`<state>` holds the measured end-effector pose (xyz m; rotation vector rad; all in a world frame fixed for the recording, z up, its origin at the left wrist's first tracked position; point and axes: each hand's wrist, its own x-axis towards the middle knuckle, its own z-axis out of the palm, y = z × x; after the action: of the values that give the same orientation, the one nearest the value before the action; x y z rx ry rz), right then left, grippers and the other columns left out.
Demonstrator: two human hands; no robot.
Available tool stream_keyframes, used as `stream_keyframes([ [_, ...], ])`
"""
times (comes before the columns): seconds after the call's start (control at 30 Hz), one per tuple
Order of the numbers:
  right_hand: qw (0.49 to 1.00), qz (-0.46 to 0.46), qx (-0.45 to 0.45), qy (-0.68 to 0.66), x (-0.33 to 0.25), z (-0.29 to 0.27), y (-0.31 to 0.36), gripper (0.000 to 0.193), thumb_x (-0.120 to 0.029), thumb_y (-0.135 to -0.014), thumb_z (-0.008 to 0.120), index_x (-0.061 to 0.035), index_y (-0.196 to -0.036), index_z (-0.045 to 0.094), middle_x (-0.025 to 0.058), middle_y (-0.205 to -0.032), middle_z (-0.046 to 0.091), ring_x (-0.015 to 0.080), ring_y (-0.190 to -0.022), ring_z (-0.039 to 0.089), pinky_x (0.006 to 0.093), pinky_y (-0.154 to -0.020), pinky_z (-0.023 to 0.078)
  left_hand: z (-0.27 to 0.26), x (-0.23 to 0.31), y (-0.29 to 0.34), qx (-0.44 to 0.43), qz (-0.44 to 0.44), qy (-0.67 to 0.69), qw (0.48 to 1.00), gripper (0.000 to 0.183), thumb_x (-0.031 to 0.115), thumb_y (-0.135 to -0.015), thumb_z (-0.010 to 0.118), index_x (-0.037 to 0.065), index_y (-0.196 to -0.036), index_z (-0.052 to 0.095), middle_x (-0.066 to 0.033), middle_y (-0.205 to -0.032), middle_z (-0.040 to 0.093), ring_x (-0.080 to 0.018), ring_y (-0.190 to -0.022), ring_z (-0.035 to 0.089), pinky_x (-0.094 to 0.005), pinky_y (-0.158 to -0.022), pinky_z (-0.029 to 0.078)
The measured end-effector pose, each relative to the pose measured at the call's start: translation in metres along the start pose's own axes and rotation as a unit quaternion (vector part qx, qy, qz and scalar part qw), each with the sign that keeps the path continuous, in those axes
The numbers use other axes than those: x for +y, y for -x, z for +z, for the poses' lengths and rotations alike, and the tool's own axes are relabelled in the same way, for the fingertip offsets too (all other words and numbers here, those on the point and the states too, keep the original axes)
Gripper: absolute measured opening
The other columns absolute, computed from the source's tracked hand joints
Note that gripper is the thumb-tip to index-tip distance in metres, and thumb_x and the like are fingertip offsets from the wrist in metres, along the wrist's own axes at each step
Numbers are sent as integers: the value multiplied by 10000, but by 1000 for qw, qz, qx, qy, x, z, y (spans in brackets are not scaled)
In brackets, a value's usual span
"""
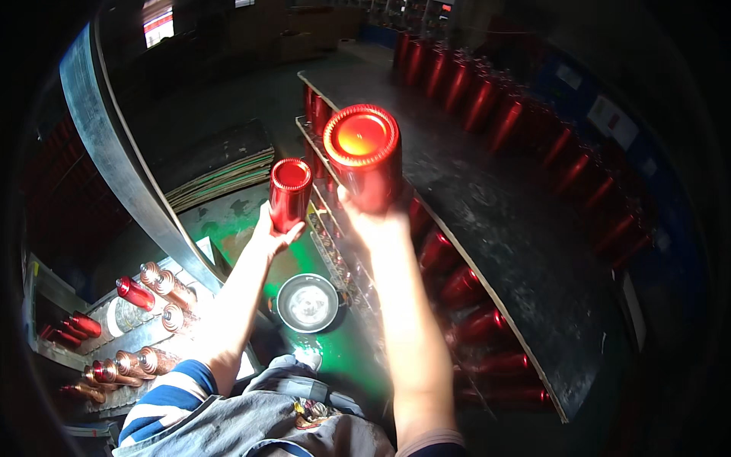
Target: The person repeatedly picks up red metallic cylinders from a rack and places them into a metal tray with circular indentations. The person handles the cylinders one or two at a time, filling the tray and then moving to a new tray.
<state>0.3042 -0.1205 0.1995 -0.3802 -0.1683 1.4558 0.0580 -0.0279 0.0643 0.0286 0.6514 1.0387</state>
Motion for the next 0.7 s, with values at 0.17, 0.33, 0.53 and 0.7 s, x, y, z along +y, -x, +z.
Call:
stream_keyframes([
  [0.17,943,199,103,-246,61,-23,-31,502,-368,-1012,441,20,-1319,528,305,-1247,533,476,-1178,510,529,-909,556,-57,-13,-42,48,-128,131,982,608,585,-927,554,101,-1295,582,-196,-1269,579,-482,-1101,576,-497,-814,622],
  [0.33,965,154,94,-189,97,-30,-50,405,-404,-969,556,-100,-1227,630,178,-1228,623,398,-1105,579,525,-962,515,-76,0,-53,81,-118,214,966,833,765,-865,498,64,-1311,561,-237,-1287,518,-516,-1154,504,-469,-758,652],
  [0.53,959,176,103,-198,118,-46,-78,431,-443,-924,613,-126,-1215,633,156,-1234,595,410,-1127,526,511,-951,520,-81,24,-69,61,-149,198,967,680,699,-866,574,130,-1234,622,-159,-1247,556,-479,-1106,539,-431,-757,658],
  [0.7,964,178,64,-189,123,-55,-89,439,-427,-923,621,-135,-1250,609,166,-1232,586,417,-1126,520,508,-952,519,-76,29,-75,27,-156,161,974,674,700,-862,583,148,-1247,614,-141,-1225,576,-477,-1085,548,-407,-731,656],
])
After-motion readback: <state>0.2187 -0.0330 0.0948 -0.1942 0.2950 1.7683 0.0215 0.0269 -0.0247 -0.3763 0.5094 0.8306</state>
